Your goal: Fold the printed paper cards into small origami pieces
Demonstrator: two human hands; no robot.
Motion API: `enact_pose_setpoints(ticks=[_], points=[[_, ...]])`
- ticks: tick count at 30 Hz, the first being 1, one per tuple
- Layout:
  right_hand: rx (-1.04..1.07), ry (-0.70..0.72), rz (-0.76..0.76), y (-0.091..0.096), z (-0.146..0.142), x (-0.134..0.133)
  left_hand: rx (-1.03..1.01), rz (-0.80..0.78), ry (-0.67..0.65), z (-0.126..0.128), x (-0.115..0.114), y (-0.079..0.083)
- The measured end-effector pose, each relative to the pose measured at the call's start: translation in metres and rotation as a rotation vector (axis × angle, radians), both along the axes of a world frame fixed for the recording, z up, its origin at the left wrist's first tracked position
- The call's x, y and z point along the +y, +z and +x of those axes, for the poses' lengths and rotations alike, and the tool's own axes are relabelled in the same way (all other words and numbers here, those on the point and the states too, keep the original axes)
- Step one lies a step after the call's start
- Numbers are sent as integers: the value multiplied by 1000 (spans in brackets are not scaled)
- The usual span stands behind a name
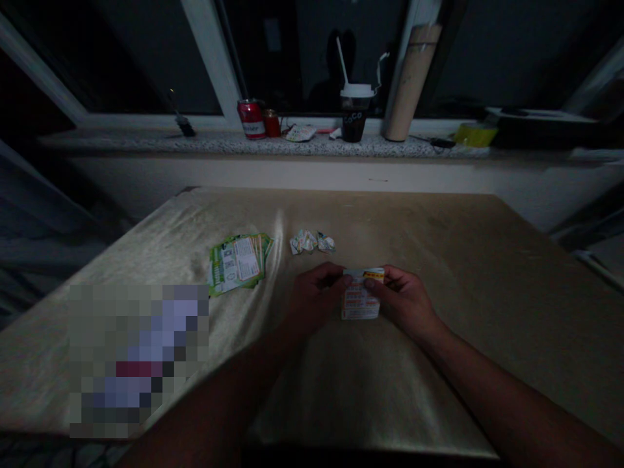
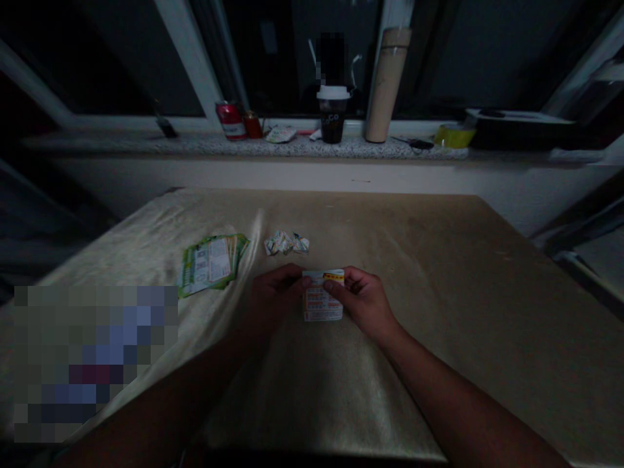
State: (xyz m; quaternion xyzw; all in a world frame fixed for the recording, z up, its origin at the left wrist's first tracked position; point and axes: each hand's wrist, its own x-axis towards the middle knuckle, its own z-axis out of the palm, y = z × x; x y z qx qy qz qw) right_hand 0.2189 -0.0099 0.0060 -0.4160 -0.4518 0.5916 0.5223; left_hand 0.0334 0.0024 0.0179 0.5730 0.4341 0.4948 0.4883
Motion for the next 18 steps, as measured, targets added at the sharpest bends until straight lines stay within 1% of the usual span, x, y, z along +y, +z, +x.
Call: enact_pose_setpoints(ticks=[18], points=[[4, 15, 4, 0, 1, 0, -45, -22, 8, 0, 1, -2]])
